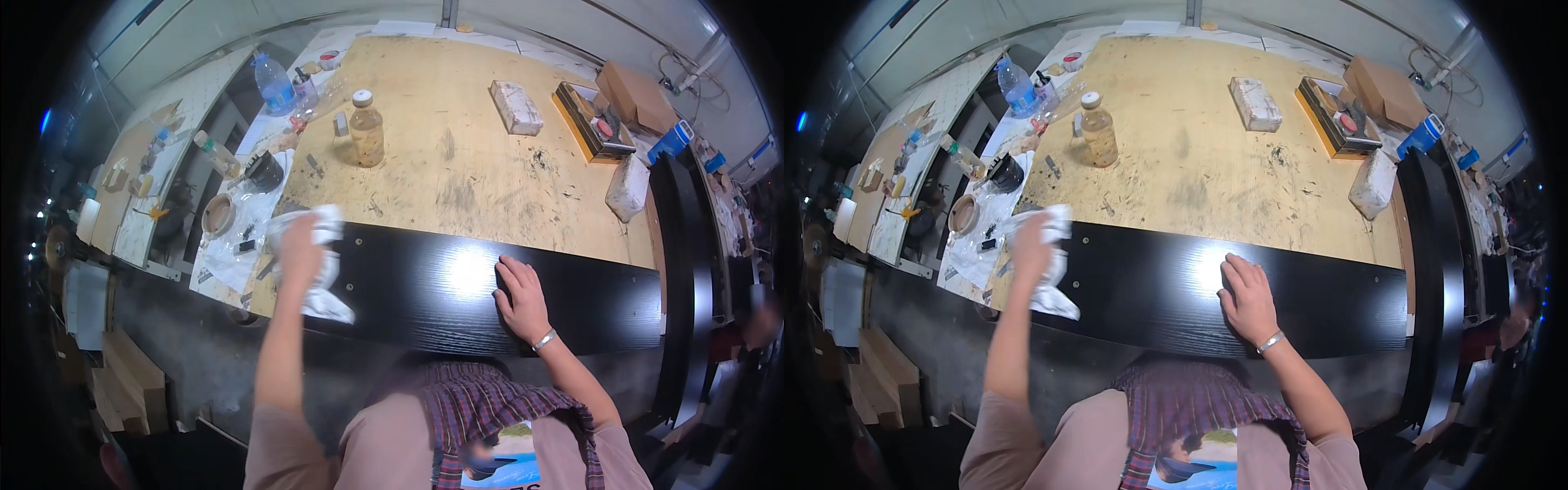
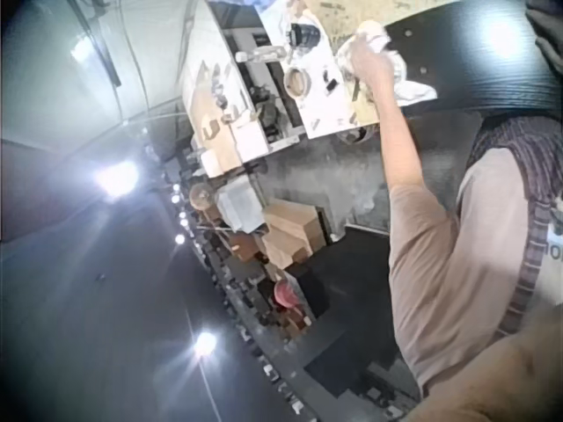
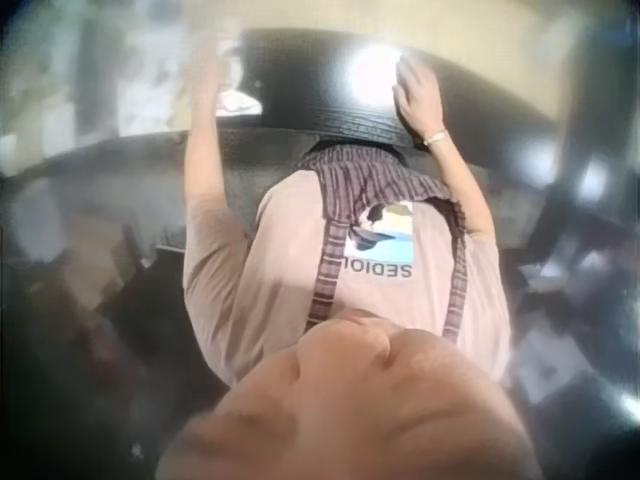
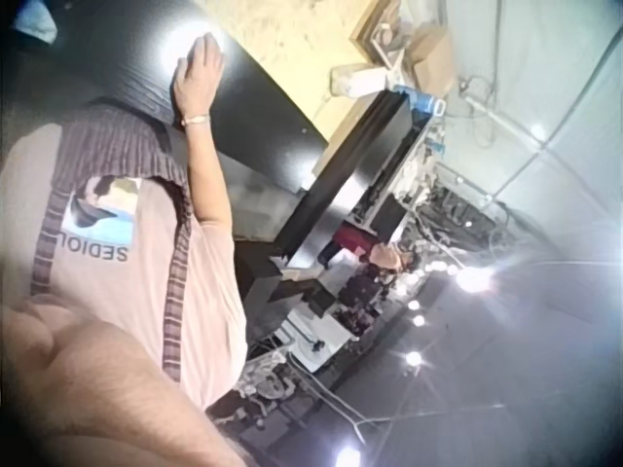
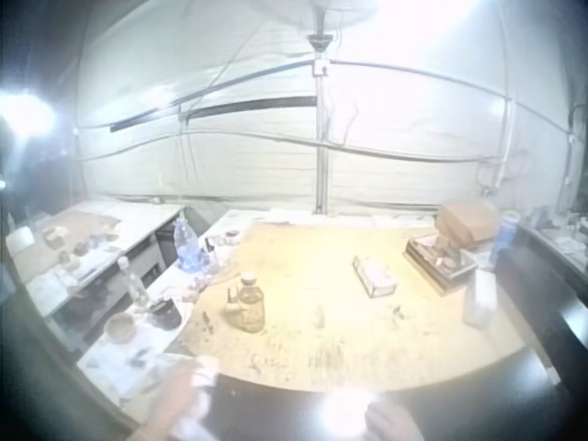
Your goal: The person wipes a long black wood panel on a workbench with a white cloth, then uses a small rectangular block to rub the surface, and continues wiping. The person repeats this cycle on the same panel throughout the clip.
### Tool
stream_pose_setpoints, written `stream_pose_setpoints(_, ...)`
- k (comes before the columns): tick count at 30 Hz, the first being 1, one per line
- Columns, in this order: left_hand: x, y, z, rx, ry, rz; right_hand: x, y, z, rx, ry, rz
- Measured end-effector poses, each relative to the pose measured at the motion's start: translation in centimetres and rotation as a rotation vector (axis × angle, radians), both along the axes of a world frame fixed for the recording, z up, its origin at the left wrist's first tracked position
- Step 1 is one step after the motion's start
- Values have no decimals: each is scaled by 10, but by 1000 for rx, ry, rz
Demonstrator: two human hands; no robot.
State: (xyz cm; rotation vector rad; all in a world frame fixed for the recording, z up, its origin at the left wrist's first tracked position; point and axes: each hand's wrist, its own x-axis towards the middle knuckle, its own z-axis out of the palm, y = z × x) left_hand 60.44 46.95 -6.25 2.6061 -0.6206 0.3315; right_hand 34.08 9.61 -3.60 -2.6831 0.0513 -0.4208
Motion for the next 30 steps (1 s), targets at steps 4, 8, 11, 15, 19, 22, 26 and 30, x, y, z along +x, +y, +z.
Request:
stream_pose_setpoints(4,-11,51,74,266,125,397,2,4,0,5,-10,-8)
stream_pose_setpoints(8,-81,-38,172,331,243,-59,-3,-5,-1,-32,-3,-23)
stream_pose_setpoints(11,-145,-94,268,456,104,-465,-4,-10,-4,-45,-14,-28)
stream_pose_setpoints(15,-230,-116,327,714,96,-391,4,0,-4,-15,-43,46)
stream_pose_setpoints(19,-225,-132,322,516,-14,-888,3,-3,-5,-31,-12,22)
stream_pose_setpoints(22,-219,-140,316,369,-7,-1154,0,-6,-11,-17,-12,-21)
stream_pose_setpoints(26,-215,-133,311,265,22,-1278,1,-9,-19,-51,3,8)
stream_pose_setpoints(30,-207,-122,299,210,34,-1229,1,-16,-19,-64,-49,52)
